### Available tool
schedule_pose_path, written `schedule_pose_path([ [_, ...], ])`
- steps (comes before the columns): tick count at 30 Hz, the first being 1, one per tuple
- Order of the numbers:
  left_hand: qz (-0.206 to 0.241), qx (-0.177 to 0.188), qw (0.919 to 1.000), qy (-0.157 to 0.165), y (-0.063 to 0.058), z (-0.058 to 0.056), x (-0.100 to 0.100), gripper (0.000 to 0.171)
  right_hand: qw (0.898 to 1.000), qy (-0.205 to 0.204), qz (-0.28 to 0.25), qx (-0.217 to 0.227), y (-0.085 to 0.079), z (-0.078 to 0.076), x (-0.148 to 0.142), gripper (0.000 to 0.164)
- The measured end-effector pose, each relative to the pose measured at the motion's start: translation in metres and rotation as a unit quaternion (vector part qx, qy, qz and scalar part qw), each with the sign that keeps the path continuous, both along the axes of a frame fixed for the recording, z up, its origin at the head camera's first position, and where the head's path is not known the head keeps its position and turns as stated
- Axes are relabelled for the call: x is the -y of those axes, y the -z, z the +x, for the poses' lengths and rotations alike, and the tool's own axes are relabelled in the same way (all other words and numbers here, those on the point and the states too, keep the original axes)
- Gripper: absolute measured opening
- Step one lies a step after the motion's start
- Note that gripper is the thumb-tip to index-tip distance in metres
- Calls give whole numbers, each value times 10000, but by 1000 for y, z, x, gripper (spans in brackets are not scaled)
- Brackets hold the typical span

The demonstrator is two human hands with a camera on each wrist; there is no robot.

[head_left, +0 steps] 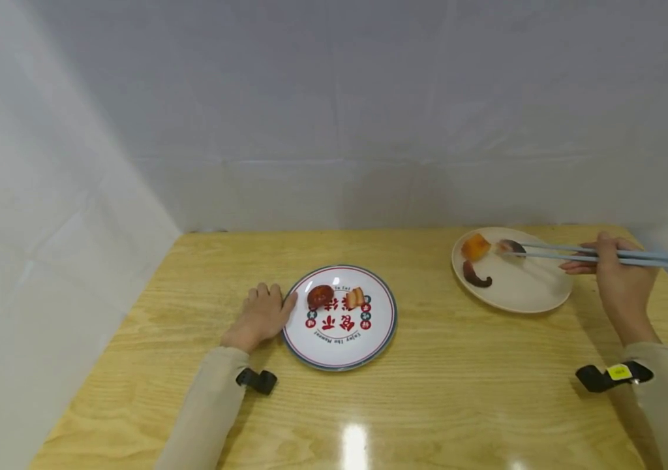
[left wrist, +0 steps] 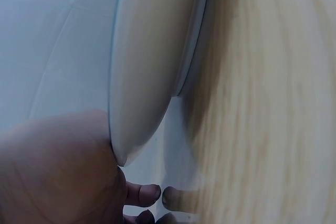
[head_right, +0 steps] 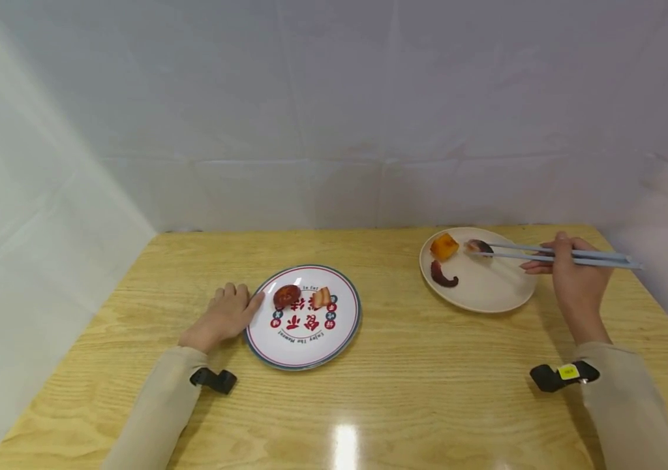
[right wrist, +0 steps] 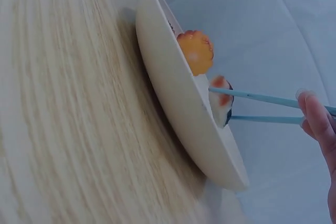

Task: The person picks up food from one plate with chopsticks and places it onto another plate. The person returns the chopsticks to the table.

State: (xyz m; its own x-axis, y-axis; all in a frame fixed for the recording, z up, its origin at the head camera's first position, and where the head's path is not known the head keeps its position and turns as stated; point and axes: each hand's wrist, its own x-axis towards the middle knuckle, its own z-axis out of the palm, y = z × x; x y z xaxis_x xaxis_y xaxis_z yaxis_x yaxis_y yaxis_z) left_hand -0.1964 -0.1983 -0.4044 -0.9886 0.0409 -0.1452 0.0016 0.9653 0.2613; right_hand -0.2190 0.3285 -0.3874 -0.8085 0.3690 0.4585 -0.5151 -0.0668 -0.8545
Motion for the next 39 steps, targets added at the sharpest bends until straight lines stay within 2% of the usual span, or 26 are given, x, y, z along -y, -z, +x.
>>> schedule_pose_path([
  [8, 14, 14, 10000, 10, 1, 0, 0, 51, 9998, 15, 187, -57, -6, 3, 4, 32],
  [16, -28, 21, 10000, 4, 3, -3, 1, 51, 9987, -311, 147, -378, -12, 4, 13, 30],
  [24, -34, 29, 10000, -25, 3, -3, 0, 51, 9994, -237, 145, -218, -14, 7, 19, 31],
  [32, 7, -1, 10000, -9, 3, -2, -1, 51, 9983, -396, 248, -343, -14, 8, 23, 31],
  [39, 57, 29, 10000, -27, 3, -1, -1, 53, 9985, -373, 297, -280, -16, 9, 27, 31],
])
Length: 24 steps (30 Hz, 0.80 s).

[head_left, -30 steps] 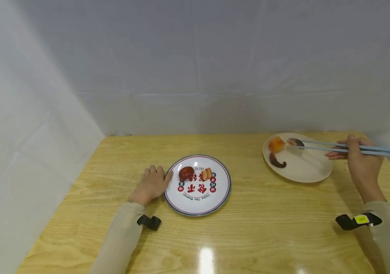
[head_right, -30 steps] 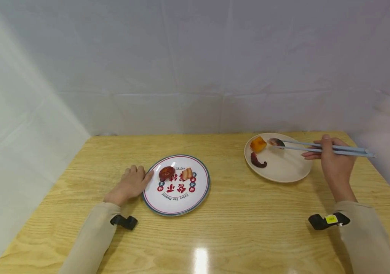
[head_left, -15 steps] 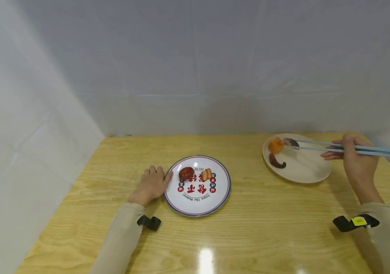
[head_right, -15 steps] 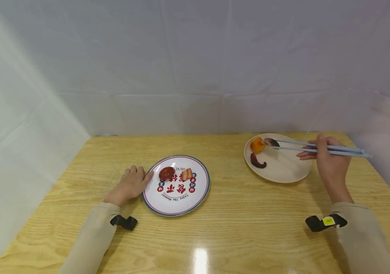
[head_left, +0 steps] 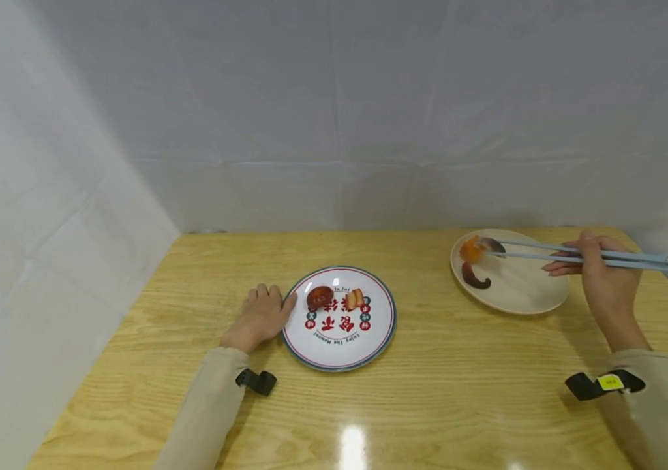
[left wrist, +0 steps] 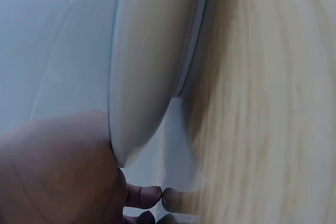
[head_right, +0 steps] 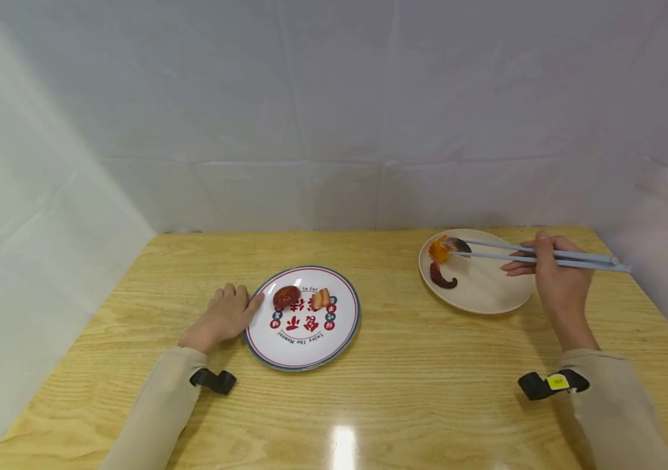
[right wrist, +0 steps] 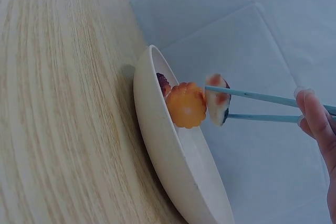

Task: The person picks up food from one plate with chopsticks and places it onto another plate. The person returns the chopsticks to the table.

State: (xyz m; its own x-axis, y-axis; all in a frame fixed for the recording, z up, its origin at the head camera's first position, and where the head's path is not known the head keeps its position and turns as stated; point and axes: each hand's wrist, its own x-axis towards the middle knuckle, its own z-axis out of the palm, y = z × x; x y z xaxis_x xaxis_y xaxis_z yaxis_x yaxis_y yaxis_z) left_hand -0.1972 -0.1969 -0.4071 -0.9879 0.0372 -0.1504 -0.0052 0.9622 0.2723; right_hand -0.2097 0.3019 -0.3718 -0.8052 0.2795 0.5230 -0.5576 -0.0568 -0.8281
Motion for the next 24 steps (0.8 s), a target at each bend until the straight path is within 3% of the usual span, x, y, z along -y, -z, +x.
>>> schedule_pose_path([
  [24, -7, -18, 10000, 16, 3, -3, 2, 55, 9990, -344, -100, -265, 0, 4, 9, 27],
])
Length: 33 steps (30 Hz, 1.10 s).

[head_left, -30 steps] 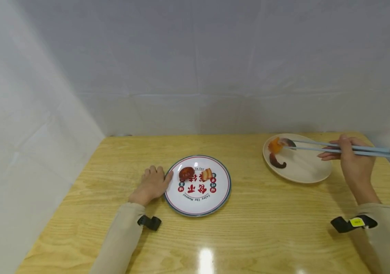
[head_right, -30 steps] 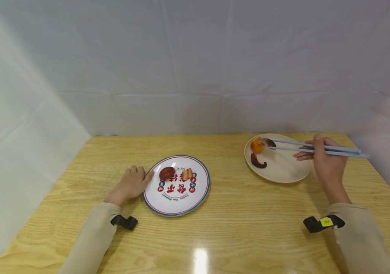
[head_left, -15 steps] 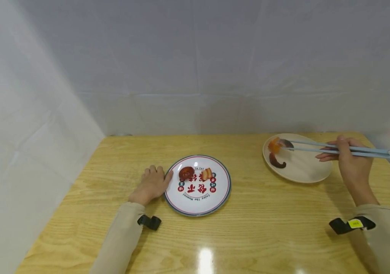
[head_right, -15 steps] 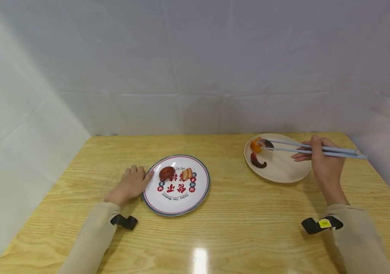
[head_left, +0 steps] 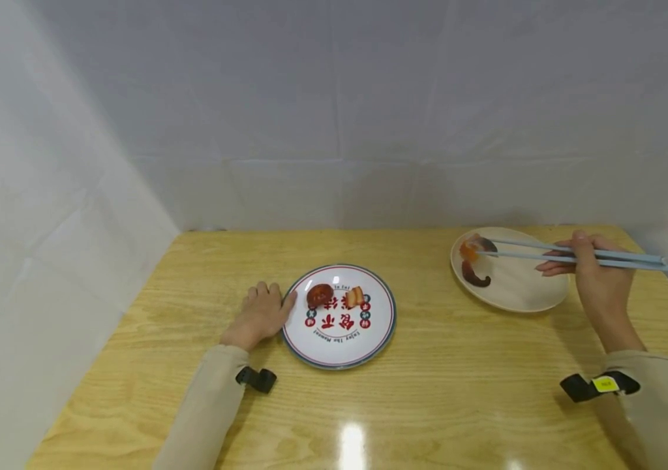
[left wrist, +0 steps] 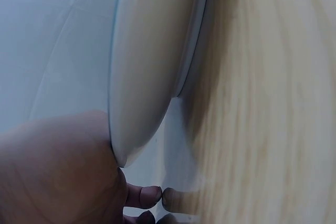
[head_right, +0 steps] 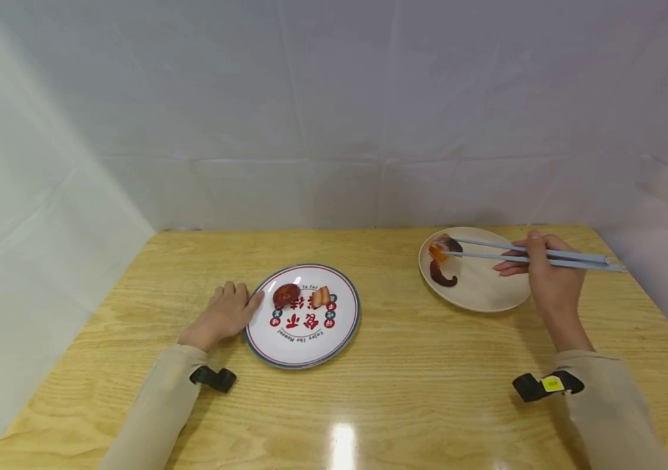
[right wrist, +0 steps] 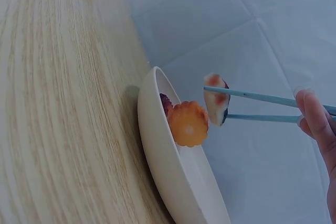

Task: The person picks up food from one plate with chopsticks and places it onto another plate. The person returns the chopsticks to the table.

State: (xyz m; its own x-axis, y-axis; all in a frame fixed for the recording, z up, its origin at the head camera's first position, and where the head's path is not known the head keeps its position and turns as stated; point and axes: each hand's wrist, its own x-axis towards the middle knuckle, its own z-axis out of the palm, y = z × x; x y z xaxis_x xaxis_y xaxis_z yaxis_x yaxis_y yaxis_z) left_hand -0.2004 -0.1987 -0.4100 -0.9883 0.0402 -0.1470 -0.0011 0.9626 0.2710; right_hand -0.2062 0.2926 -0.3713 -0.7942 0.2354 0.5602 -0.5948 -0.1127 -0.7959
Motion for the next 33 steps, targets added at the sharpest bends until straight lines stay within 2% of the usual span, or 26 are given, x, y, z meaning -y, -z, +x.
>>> schedule_pose_path([
  [6, -40, 20, 10000, -3, 0, 0, 0, 57, 9994, -192, 6, -282, 2, 0, 3, 27],
  [11, -58, 42, 10000, -17, -2, 0, -1, 58, 9992, -127, 53, -371, 1, 1, 8, 30],
  [15, -67, 31, 10000, -17, -2, 0, -2, 58, 9982, -309, -152, -483, 1, 2, 14, 31],
  [18, -70, 17, 10000, -9, -1, 1, -1, 58, 9978, -393, -263, -460, 1, 3, 17, 33],
  [23, -84, -4, 10000, 15, 0, 0, -1, 57, 9988, -280, -247, -319, 1, 6, 20, 34],
  [29, -82, -31, 10000, 4, 0, 0, -2, 54, 9969, -548, -276, -483, 0, 7, 23, 30],
  [33, -67, -28, 10000, -5, 0, 0, -1, 54, 9975, -490, -79, -505, -2, 8, 26, 30],
])
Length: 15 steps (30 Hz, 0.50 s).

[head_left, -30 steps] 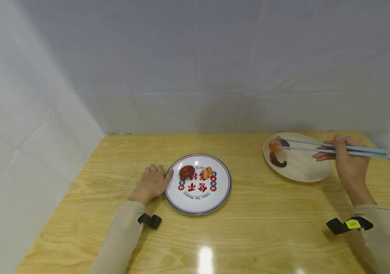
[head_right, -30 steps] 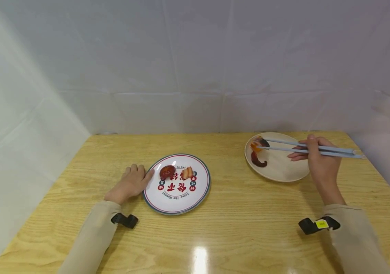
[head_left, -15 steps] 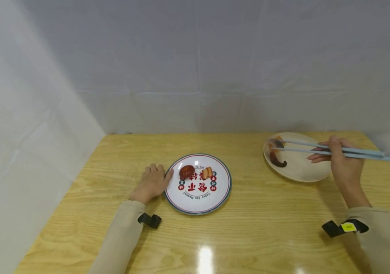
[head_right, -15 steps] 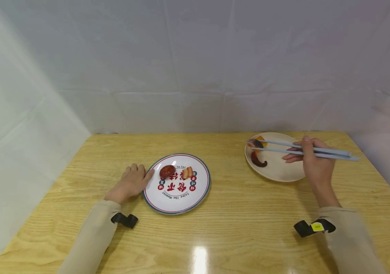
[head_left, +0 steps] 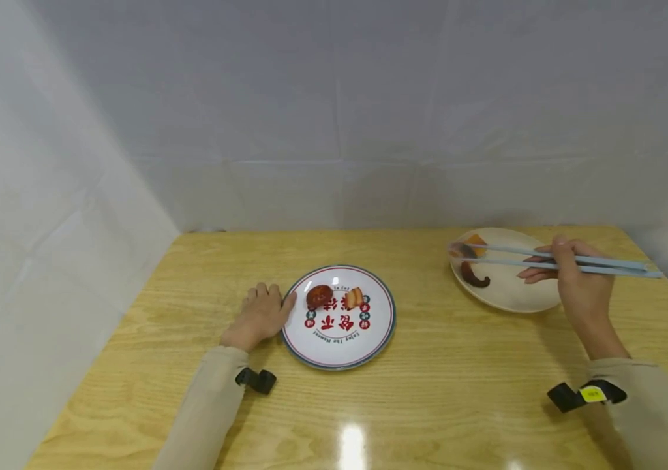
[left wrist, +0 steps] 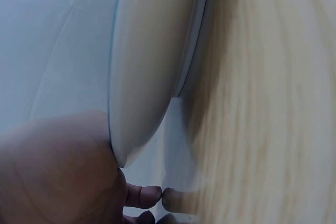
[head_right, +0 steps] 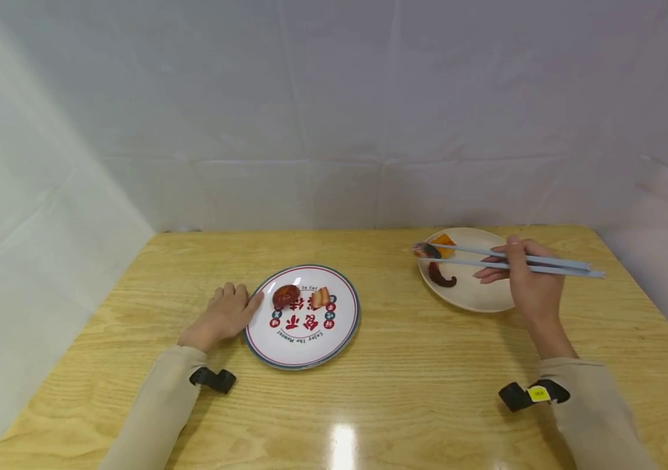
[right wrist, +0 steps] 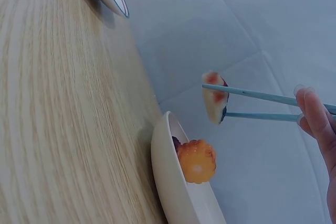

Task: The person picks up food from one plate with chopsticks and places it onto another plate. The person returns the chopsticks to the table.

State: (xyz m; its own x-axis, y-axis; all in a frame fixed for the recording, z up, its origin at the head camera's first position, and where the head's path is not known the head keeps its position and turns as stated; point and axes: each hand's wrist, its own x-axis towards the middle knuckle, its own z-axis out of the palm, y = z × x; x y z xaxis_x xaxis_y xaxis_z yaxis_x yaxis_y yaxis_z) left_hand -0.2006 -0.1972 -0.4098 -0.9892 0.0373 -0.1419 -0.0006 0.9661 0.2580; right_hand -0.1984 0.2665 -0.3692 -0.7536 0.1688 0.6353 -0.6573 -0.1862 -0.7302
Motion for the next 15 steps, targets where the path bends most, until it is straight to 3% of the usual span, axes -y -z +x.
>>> schedule_pose_path([
  [7, 6, 7, 10000, 4, 0, 0, 0, 55, 9996, 129, 266, 34, -2, 2, 7, 30],
  [15, -21, 2, 10000, -2, 0, 0, 0, 53, 9992, -338, 48, -224, -2, 1, 12, 26],
])
